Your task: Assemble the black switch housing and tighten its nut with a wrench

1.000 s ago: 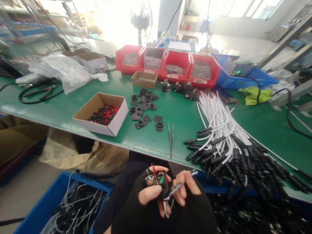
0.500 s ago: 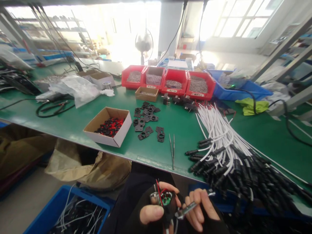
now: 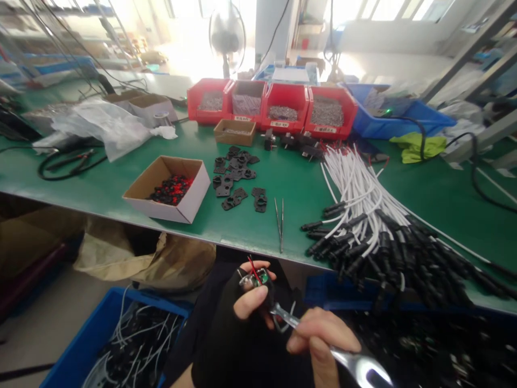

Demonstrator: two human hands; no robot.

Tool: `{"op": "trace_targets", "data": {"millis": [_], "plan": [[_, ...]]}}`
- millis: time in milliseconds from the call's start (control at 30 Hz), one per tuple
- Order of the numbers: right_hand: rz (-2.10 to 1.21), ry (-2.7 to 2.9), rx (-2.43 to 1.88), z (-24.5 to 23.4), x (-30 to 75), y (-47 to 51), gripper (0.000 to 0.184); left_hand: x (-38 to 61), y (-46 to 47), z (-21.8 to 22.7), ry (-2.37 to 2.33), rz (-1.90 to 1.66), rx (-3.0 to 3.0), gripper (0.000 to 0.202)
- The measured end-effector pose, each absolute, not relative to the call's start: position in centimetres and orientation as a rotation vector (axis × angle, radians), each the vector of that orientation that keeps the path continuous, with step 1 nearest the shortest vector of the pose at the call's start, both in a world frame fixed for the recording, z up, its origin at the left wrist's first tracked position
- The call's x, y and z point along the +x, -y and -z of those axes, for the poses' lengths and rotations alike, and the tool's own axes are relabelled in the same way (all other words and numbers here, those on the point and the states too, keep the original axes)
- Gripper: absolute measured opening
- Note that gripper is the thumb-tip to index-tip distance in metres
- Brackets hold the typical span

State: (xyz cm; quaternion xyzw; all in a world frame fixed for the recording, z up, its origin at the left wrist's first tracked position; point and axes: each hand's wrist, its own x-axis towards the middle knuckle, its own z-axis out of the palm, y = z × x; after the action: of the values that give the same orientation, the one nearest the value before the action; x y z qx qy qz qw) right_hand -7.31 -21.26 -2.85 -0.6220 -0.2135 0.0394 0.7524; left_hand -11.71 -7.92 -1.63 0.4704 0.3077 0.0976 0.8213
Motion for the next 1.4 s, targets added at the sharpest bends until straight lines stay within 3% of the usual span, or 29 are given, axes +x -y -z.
{"op": "trace_targets", "data": {"millis": [300,633,767,900,1000,1100,1233,1333,1400], "plan": [[-0.067,0.462,-1.496,2.0,-7.3,22.2,0.031,-11.2,8.2,1.4,-0.754,-0.218,1.163,0.050],[0.233,0.576,-1.553,2.9,-7.6,19.8,0.030,-11.0,7.9,2.4,-0.710,-0.225,1.170,0.050],[0.206,0.795,-1.640,3.2,-7.1,20.8,0.008,-11.0,8.0,2.4,-0.762,-0.226,1.189,0.056],[0.227,1.068,-1.791,2.9,-6.7,21.7,0.025,-10.9,8.1,2.5,-0.777,-0.231,1.179,0.058],[0.179,0.811,-1.724,2.3,-6.6,21.1,0.015,-10.8,8.0,2.4,-0.764,-0.234,1.210,0.056],[0.065,0.520,-1.619,1.9,-6.6,20.5,0.022,-10.8,7.9,2.2,-0.750,-0.209,1.209,0.053],[0.158,0.762,-1.648,2.7,-6.8,20.7,0.017,-10.7,8.1,2.1,-0.797,-0.214,1.118,0.051],[0.184,1.021,-1.663,3.3,-6.8,21.3,0.024,-10.7,8.2,2.2,-0.815,-0.230,1.104,0.053],[0.159,0.944,-1.653,3.2,-6.7,21.3,0.019,-10.6,8.1,2.2,-0.793,-0.231,1.150,0.052]]}}
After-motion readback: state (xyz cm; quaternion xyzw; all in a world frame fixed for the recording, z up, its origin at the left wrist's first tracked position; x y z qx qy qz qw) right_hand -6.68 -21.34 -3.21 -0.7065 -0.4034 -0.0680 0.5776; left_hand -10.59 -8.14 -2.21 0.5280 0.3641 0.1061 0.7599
